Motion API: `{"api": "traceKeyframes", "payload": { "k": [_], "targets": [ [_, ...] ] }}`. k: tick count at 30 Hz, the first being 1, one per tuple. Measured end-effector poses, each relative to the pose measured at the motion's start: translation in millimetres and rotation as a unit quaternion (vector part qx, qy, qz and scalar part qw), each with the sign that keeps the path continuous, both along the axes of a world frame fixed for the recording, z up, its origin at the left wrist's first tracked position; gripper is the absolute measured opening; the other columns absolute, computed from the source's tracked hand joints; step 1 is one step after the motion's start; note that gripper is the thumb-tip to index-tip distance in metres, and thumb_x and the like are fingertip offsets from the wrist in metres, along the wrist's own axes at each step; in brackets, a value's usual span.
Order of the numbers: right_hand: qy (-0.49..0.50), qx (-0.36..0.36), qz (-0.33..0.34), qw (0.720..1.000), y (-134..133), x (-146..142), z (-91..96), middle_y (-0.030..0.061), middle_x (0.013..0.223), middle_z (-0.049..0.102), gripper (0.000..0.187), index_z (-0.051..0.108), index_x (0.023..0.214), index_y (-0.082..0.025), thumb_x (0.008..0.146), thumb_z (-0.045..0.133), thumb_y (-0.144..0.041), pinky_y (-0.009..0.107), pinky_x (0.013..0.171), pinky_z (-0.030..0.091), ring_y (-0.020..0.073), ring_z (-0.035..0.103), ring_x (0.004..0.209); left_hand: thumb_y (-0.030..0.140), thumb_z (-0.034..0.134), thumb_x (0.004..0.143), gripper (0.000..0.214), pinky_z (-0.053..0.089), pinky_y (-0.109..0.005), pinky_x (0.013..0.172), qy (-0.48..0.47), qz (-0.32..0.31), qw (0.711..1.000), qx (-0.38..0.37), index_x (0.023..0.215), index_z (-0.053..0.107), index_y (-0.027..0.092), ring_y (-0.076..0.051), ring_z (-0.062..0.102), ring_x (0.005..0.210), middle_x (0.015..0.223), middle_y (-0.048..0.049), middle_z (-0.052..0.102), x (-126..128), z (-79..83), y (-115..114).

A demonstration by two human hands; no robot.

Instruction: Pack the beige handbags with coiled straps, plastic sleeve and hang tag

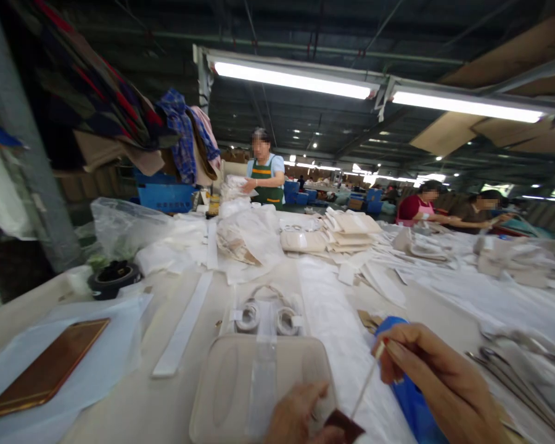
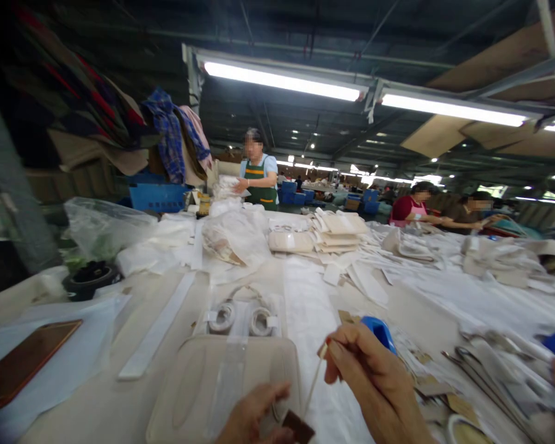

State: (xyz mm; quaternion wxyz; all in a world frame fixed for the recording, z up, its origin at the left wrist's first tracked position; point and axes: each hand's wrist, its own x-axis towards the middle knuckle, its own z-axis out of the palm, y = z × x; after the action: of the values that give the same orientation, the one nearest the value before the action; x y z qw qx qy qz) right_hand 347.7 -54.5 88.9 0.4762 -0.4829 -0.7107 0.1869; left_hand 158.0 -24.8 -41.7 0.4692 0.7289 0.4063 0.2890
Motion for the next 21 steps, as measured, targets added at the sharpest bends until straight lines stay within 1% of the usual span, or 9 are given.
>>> {"api": "traceKeyframes", "payload": {
  "k": [1,2,4,7,9,11,14,17,21],
  "targets": [
    [0.016,0.001,0.008,1.000,-1,-4,1.5,-0.0022,0.062,0.060,0.022,0.059,0.080,-0.024,0.092,0.047,-0.038,0.018,0.056,0.044,0.0101,0.055,0.058,0.035,0.072,0.066,0.063,0.034,-0.048,0.105,0.001,0.006,0.999,0.050,0.124,0.056,0.017,-0.034,0.049,0.119,0.126,-0.0142,0.058,-4,7.5,-2],
    [0.030,-0.001,0.016,0.999,-2,-7,2.4,-0.0027,0.061,0.060,0.022,0.059,0.080,-0.023,0.092,0.048,-0.038,0.017,0.055,0.044,0.0095,0.055,0.057,0.035,0.072,0.065,0.065,0.028,-0.049,0.108,-0.007,0.016,0.997,0.075,0.125,0.055,0.015,-0.034,0.044,0.124,0.130,-0.0149,0.054,-7,15.6,-3],
    [0.051,-0.016,0.030,0.998,-1,-13,2.6,-0.0033,0.062,0.060,0.021,0.058,0.080,-0.023,0.092,0.048,-0.036,0.017,0.055,0.043,0.0086,0.055,0.057,0.033,0.070,0.068,0.059,0.029,-0.046,0.109,-0.048,0.022,0.995,0.089,0.123,0.056,0.016,-0.031,0.045,0.123,0.129,-0.0134,0.055,-10,31.8,-2],
    [0.054,-0.034,0.046,0.997,1,-17,0.5,-0.0034,0.064,0.060,0.021,0.058,0.081,-0.022,0.093,0.048,-0.035,0.018,0.056,0.042,0.0082,0.055,0.059,0.023,0.065,0.071,0.045,0.044,-0.034,0.093,-0.110,0.017,0.990,0.084,0.115,0.061,0.019,-0.023,0.055,0.107,0.116,-0.0090,0.063,-5,50.4,-2],
    [0.046,-0.042,0.053,0.997,2,-19,-1.3,-0.0033,0.064,0.060,0.021,0.058,0.080,-0.021,0.093,0.047,-0.035,0.018,0.056,0.042,0.0083,0.055,0.060,0.016,0.062,0.070,0.035,0.047,-0.028,0.079,-0.117,0.016,0.990,0.080,0.105,0.065,0.018,-0.020,0.059,0.094,0.102,-0.0071,0.066,2,56.2,-3],
    [0.041,-0.048,0.056,0.996,3,-21,-3.1,-0.0032,0.063,0.059,0.022,0.058,0.079,-0.021,0.092,0.047,-0.034,0.019,0.056,0.042,0.0085,0.055,0.059,0.011,0.057,0.070,0.027,0.045,-0.025,0.071,-0.103,0.020,0.992,0.069,0.094,0.068,0.017,-0.018,0.060,0.083,0.089,-0.0057,0.066,7,57.1,-5],
    [0.040,-0.045,0.055,0.997,2,-23,-5.5,-0.0029,0.062,0.060,0.020,0.058,0.079,-0.020,0.091,0.049,-0.033,0.020,0.056,0.042,0.0090,0.055,0.058,0.009,0.053,0.071,0.020,0.042,-0.023,0.066,-0.073,0.036,0.995,0.052,0.081,0.069,0.015,-0.014,0.057,0.071,0.077,-0.0034,0.064,9,53.1,-9],
    [0.036,-0.058,0.058,0.996,0,-25,-7.7,-0.0022,0.064,0.060,0.021,0.058,0.081,-0.019,0.092,0.047,-0.034,0.021,0.056,0.042,0.0100,0.056,0.059,0.011,0.051,0.072,0.018,0.038,-0.023,0.062,-0.063,0.044,0.997,0.030,0.074,0.069,0.015,-0.013,0.054,0.064,0.068,-0.0013,0.064,7,48.6,-12],
    [0.024,-0.065,0.048,0.996,1,-26,-10.4,-0.0009,0.062,0.060,0.024,0.058,0.080,-0.018,0.091,0.046,-0.036,0.022,0.054,0.043,0.0114,0.057,0.057,0.013,0.050,0.070,0.018,0.035,-0.021,0.057,-0.075,0.048,0.996,-0.007,0.070,0.068,0.014,-0.011,0.050,0.059,0.063,0.0003,0.063,5,45.4,-12]
  ]
}}
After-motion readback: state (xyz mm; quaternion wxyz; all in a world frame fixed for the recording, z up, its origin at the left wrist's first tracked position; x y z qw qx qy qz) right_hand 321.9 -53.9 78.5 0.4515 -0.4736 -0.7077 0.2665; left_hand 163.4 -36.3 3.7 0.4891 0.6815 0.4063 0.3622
